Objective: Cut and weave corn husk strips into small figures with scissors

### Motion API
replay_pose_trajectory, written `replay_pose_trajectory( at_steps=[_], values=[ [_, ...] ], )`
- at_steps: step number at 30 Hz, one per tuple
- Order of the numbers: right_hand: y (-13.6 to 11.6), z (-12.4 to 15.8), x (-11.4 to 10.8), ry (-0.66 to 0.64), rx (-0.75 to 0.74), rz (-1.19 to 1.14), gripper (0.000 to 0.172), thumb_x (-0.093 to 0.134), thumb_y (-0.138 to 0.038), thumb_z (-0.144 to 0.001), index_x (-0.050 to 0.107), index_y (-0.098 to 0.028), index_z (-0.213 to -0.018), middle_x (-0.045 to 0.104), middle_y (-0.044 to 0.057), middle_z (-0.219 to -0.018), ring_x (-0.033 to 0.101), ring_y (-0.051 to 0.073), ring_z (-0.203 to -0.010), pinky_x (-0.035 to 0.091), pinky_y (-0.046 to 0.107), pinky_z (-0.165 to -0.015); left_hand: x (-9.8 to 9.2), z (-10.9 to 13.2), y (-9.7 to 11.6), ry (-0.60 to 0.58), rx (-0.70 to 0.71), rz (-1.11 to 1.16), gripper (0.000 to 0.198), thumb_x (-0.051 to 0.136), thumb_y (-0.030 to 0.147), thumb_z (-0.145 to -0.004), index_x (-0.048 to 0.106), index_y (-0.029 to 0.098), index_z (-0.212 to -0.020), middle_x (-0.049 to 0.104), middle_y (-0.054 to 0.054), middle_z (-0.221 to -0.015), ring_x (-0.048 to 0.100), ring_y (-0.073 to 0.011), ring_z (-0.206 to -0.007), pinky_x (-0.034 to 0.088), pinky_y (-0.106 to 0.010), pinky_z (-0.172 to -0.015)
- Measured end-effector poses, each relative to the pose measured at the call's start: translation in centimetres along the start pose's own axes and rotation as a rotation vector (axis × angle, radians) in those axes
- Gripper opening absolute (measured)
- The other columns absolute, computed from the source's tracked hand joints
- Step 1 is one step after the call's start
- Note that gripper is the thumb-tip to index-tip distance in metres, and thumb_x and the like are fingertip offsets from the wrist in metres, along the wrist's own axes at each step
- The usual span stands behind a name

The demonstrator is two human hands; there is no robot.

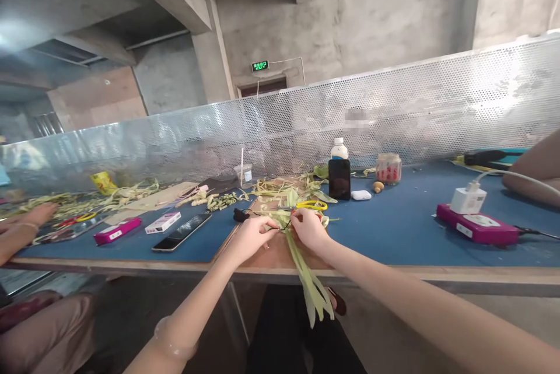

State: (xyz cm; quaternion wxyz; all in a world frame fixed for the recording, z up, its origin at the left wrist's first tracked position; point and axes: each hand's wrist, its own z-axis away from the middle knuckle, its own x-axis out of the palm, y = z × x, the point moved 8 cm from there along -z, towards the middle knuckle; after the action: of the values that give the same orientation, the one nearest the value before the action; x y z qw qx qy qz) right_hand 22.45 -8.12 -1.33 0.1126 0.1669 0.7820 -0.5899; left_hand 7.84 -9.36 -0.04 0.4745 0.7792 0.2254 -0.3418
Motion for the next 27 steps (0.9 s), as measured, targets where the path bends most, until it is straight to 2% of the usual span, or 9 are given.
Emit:
replay_pose_trajectory(
  at_steps=[4, 10, 13, 17, 22, 27],
  values=[
    [-1.3, 0.5, -0.2, 0.013, -0.153, 0.116, 0.010, 0.052, -0.019, -0.073, 0.055, -0.017, -0.063, 0.058, 0.001, -0.063, 0.053, 0.014, -0.063, 0.038, 0.025, -0.062, 0.1, 0.0, -0.6, 0.009, 0.001, -0.007, 0.032, 0.051, 0.045, -0.074, 0.065, 0.021, -0.089, 0.061, 0.001, -0.055, 0.058, -0.0157, -0.054, 0.042, -0.024, -0.058],
    [-3.1, 1.5, 1.0, 0.006, -0.434, 0.376, 0.012, 0.048, -0.011, -0.074, 0.058, -0.016, -0.074, 0.059, 0.003, -0.072, 0.052, 0.014, -0.070, 0.037, 0.024, -0.066, -0.7, 0.3, 1.2, 0.110, 0.092, -0.006, 0.017, 0.058, 0.035, -0.070, 0.066, 0.023, -0.077, 0.062, 0.000, -0.065, 0.054, -0.0148, -0.056, 0.034, -0.022, -0.051],
    [-2.5, 1.2, 1.6, -0.039, -0.440, 0.409, 0.014, 0.049, -0.007, -0.072, 0.059, -0.015, -0.075, 0.057, 0.003, -0.074, 0.051, 0.014, -0.070, 0.037, 0.023, -0.064, -0.6, 0.6, 1.8, 0.084, 0.090, 0.019, 0.012, 0.057, 0.031, -0.071, 0.064, 0.022, -0.077, 0.059, 0.001, -0.061, 0.052, -0.0140, -0.053, 0.033, -0.022, -0.051],
    [-2.4, 1.3, 1.9, -0.090, -0.467, 0.420, 0.015, 0.050, -0.004, -0.069, 0.060, -0.015, -0.071, 0.055, 0.002, -0.069, 0.049, 0.013, -0.066, 0.036, 0.023, -0.061, -0.4, 0.8, 2.0, 0.047, 0.073, 0.015, 0.016, 0.054, 0.034, -0.074, 0.062, 0.022, -0.081, 0.056, 0.002, -0.057, 0.049, -0.0141, -0.051, 0.030, -0.023, -0.049],
    [-2.5, 1.6, 1.1, -0.062, -0.408, 0.436, 0.019, 0.049, -0.007, -0.072, 0.066, -0.016, -0.071, 0.057, 0.004, -0.073, 0.051, 0.015, -0.070, 0.037, 0.024, -0.065, -0.4, 1.1, 1.9, 0.041, 0.106, -0.027, 0.019, 0.051, 0.038, -0.076, 0.061, 0.023, -0.083, 0.053, 0.003, -0.055, 0.046, -0.0136, -0.050, 0.029, -0.023, -0.049],
    [-2.4, 1.5, 0.6, -0.028, -0.378, 0.407, 0.018, 0.051, -0.013, -0.074, 0.068, -0.015, -0.077, 0.061, 0.006, -0.081, 0.054, 0.017, -0.075, 0.039, 0.027, -0.070, 0.3, 1.2, 1.7, -0.025, 0.123, 0.019, 0.016, 0.048, 0.033, -0.077, 0.058, 0.023, -0.084, 0.054, 0.004, -0.055, 0.050, -0.0127, -0.051, 0.031, -0.022, -0.051]
  ],
)
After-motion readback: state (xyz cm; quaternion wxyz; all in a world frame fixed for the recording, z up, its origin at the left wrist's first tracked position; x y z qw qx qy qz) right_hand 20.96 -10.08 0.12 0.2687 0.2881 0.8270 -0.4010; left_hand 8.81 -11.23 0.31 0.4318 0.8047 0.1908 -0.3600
